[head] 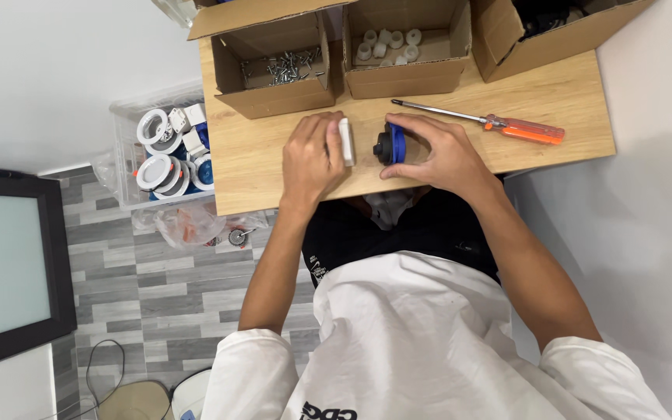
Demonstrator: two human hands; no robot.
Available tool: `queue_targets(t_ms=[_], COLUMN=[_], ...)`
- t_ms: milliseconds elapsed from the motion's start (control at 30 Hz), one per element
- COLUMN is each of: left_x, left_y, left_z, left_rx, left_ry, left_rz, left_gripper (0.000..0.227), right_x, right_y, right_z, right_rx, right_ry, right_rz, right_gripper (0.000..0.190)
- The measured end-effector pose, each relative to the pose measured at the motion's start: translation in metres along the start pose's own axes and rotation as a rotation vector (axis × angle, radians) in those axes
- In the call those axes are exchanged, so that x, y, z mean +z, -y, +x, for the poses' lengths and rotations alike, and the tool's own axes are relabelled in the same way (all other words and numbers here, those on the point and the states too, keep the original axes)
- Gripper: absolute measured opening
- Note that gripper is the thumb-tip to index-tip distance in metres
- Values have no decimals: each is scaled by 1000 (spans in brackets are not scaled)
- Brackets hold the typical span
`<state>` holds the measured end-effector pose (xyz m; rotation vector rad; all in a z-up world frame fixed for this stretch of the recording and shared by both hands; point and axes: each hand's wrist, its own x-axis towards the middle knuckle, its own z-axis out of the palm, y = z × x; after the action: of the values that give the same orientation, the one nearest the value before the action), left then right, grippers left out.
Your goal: The person assembles a small white and blue electrical component on a wooden table. They use an orange screwdriver to tighten screws into the component, then remove a blue cover to reveal internal parts. The person repeats the process with another similar component.
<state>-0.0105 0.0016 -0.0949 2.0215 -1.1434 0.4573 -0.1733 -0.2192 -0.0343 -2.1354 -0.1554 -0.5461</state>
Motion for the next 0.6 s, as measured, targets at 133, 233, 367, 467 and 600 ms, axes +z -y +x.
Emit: queue_targets(t_ms=[133, 233, 367, 467, 600], left_x=[-32, -45, -56, -50, -38], left_y=[-16, -31, -65, -87, -100], left_z=[14, 23, 34, 39, 49], left_rx=[4, 16, 67, 99, 170], left_ry=[-8, -5, -33, -1, 34], left_rz=[48, 128, 93, -12, -79], left_gripper=[38, 37, 27, 19, 16], right_x=[-1, 1, 4, 4, 7], right_y=[3, 2, 3, 0, -16], right_z=[-1, -3, -6, -9, -14], right_rx=[7, 64, 151, 104, 67], right_ry=[-3, 7, -25, -37, -44], right_rz=[12, 99, 477, 543, 617], right_gripper=[79, 82, 84, 82, 83])
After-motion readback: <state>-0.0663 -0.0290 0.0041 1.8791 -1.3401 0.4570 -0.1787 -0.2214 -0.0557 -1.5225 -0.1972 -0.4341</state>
